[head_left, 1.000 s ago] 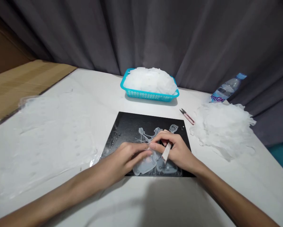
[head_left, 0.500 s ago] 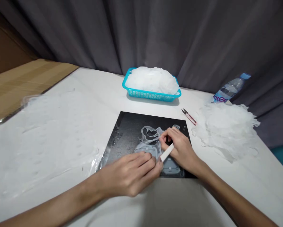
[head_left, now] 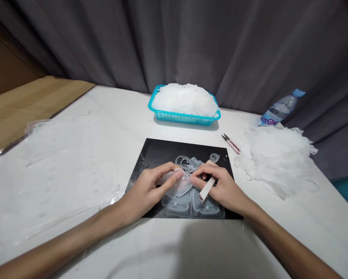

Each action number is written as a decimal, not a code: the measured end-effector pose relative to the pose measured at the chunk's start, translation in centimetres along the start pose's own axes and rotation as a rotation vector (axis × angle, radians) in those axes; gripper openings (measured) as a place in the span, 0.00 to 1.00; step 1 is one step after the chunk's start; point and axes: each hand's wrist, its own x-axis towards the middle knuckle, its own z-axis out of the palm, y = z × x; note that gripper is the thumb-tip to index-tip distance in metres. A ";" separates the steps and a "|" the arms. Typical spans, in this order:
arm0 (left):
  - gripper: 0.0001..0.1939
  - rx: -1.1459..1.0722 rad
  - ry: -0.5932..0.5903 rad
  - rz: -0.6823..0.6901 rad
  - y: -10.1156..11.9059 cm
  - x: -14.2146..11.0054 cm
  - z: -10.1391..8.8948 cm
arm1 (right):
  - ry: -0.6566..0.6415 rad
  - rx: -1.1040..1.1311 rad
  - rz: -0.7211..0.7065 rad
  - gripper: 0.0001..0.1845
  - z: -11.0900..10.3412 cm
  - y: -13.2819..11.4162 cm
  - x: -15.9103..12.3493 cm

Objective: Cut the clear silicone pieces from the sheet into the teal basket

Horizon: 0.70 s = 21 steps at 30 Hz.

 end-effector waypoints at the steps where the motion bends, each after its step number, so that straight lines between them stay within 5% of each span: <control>1: 0.16 -0.001 0.004 -0.002 0.1 0.0 0.0 | 0.007 -0.002 -0.009 0.07 0.0 0.0 0.0; 7: 0.12 0.173 -0.022 0.075 0.2 -0.2 0.0 | 0.011 -0.037 -0.072 0.07 0.6 0.0 -0.3; 9: 0.10 0.240 -0.039 0.290 -0.3 -0.6 0.2 | 0.004 -0.051 -0.089 0.08 0.8 0.3 -0.3; 12: 0.13 0.364 -0.072 0.812 -0.7 -1.4 1.1 | 0.047 -0.095 -0.076 0.11 0.9 1.2 -0.1; 14: 0.16 0.378 -0.085 0.976 -0.7 -1.8 1.6 | 0.095 -0.127 -0.043 0.11 0.6 1.8 0.2; 16: 0.16 0.280 -0.090 0.849 -0.4 -1.9 1.7 | 0.133 -0.165 -0.016 0.09 0.2 2.2 0.4; 21: 0.06 -0.106 0.020 0.094 -0.3 -0.8 1.0 | 0.397 -0.363 -0.051 0.06 -1.0 2.3 0.4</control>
